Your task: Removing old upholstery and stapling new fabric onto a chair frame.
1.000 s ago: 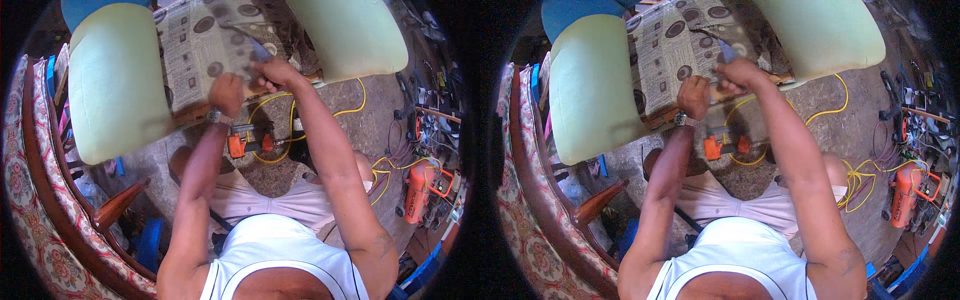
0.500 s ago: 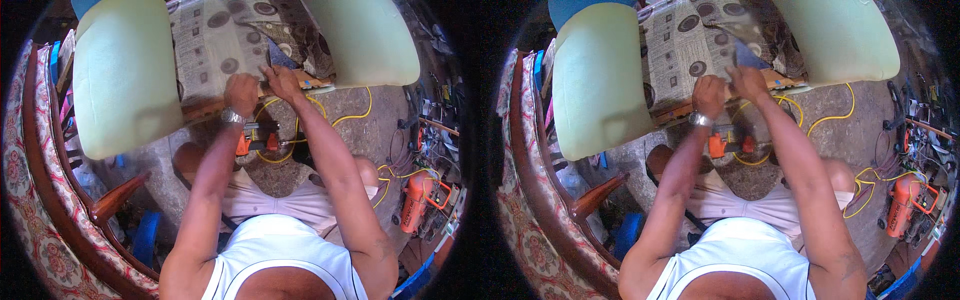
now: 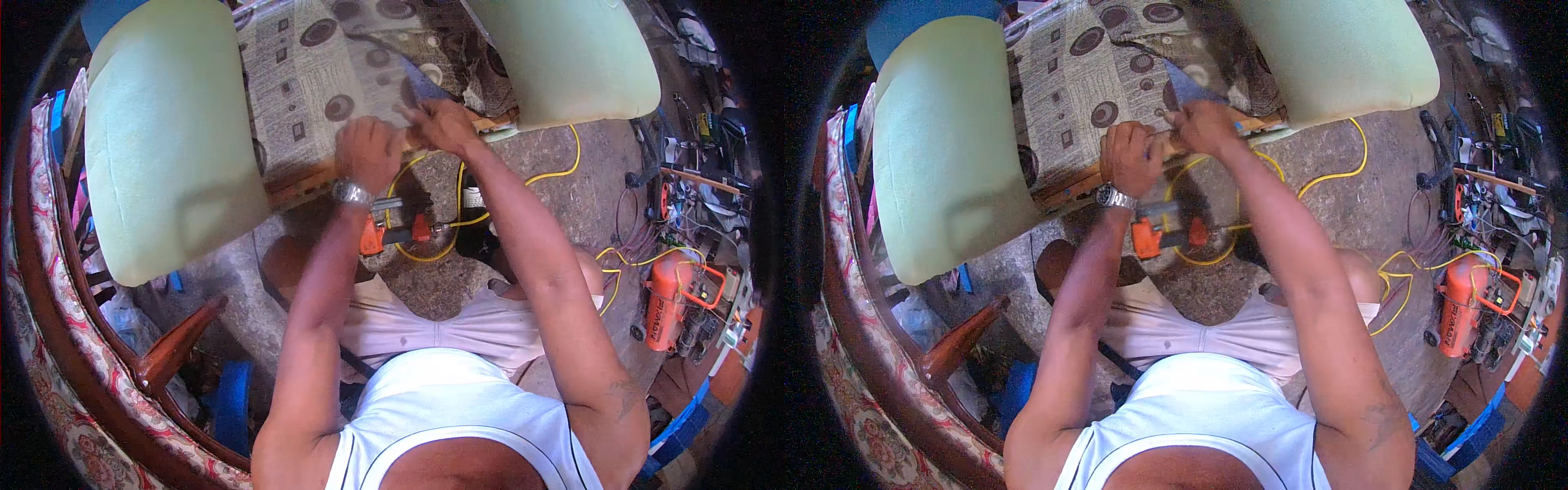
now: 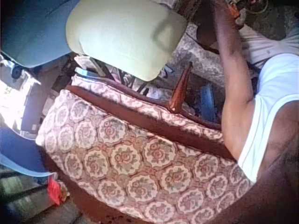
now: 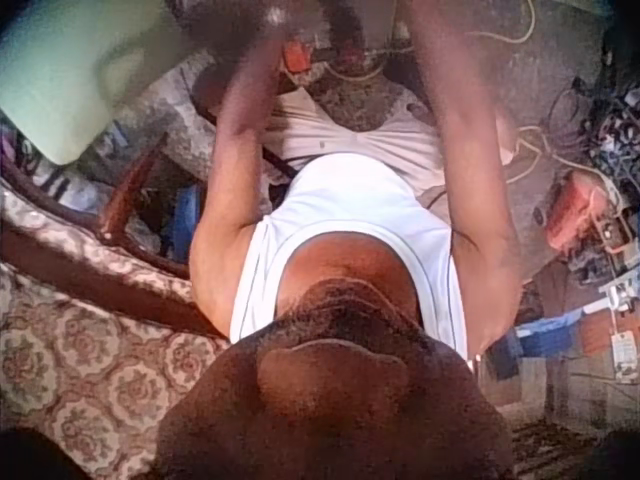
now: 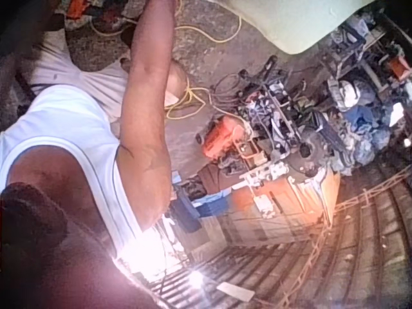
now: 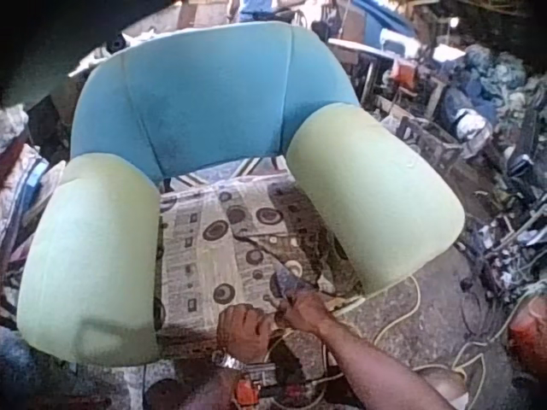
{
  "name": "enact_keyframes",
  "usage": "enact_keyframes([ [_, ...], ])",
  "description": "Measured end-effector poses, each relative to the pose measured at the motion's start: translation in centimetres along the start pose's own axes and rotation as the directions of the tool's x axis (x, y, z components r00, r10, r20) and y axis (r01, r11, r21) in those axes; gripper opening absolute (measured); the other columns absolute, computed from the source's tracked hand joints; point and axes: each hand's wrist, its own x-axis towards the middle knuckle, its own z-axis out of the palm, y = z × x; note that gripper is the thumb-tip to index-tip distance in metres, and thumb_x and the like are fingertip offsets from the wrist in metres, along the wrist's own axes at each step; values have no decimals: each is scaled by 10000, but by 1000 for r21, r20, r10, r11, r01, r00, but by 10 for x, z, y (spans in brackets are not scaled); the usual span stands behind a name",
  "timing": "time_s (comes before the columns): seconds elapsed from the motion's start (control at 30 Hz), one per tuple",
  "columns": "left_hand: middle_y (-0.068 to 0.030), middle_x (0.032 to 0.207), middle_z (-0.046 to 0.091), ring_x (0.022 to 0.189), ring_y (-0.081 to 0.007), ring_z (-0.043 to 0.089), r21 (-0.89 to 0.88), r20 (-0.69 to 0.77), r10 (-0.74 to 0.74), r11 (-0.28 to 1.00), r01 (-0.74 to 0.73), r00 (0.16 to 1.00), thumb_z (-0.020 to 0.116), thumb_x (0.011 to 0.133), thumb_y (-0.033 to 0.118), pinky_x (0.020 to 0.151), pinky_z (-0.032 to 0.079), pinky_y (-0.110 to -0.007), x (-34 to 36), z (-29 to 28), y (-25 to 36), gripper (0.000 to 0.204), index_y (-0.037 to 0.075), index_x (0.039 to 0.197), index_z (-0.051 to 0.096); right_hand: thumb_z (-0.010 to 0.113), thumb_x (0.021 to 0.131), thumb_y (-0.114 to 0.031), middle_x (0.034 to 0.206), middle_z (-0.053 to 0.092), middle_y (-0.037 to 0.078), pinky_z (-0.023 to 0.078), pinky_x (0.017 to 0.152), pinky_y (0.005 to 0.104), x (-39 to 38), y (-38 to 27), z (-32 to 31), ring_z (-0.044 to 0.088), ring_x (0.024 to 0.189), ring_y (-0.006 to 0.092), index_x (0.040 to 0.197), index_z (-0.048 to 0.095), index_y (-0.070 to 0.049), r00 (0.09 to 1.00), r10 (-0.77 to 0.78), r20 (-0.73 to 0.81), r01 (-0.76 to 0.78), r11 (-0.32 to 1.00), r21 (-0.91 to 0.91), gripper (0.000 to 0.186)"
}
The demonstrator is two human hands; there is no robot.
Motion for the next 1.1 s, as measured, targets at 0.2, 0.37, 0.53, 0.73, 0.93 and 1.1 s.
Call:
enact_keyframes([
  [0.2,-199,1587,402,1478,-391,355,100,206,-50,994,30,977,752,811,338,1206,280,-521,6,1,21,795,2,1475,470,556,1008,-393,921,696,284,518,827,540,-12,4,6,666,942,480,1025,689,-4,991,-124,-43,115,981,-159,412],
  [0.37,-207,1601,401,1498,-367,356,99,261,46,992,-75,964,734,808,322,1223,292,-500,-3,14,8,838,-31,1505,432,565,1000,-333,911,686,277,506,804,557,-13,3,8,654,911,485,979,669,-15,991,-128,-30,121,978,-173,335],
  [0.53,-201,1585,428,1470,-357,404,130,263,110,980,-148,959,696,834,310,1203,330,-499,-3,16,2,769,-41,1477,465,557,998,-350,937,697,283,514,834,583,-15,-1,8,673,914,472,1018,682,-33,996,-86,-19,80,972,-223,341],
  [0.73,-189,1558,469,1445,-333,448,135,221,131,977,-163,966,670,866,286,1191,351,-496,-12,27,-3,659,-6,1438,520,571,990,-342,891,681,292,518,812,560,-15,8,18,668,889,468,963,678,-32,988,-127,-90,97,954,-283,329],
  [0.93,-155,1518,526,1396,-308,503,164,179,262,943,-291,949,652,956,344,1153,395,-480,-15,26,-8,568,29,1419,554,650,940,-177,1047,691,234,527,853,507,-49,24,27,659,982,430,1094,699,-32,843,-206,-497,216,976,-37,217],
  [1.1,-154,1510,533,1385,-315,510,168,172,237,949,-266,956,669,953,357,1131,411,-490,-17,28,-11,579,34,1420,554,672,938,-237,1130,651,203,537,877,470,-147,57,119,662,1016,402,1314,565,-47,918,296,-265,-326,943,-75,434],
])
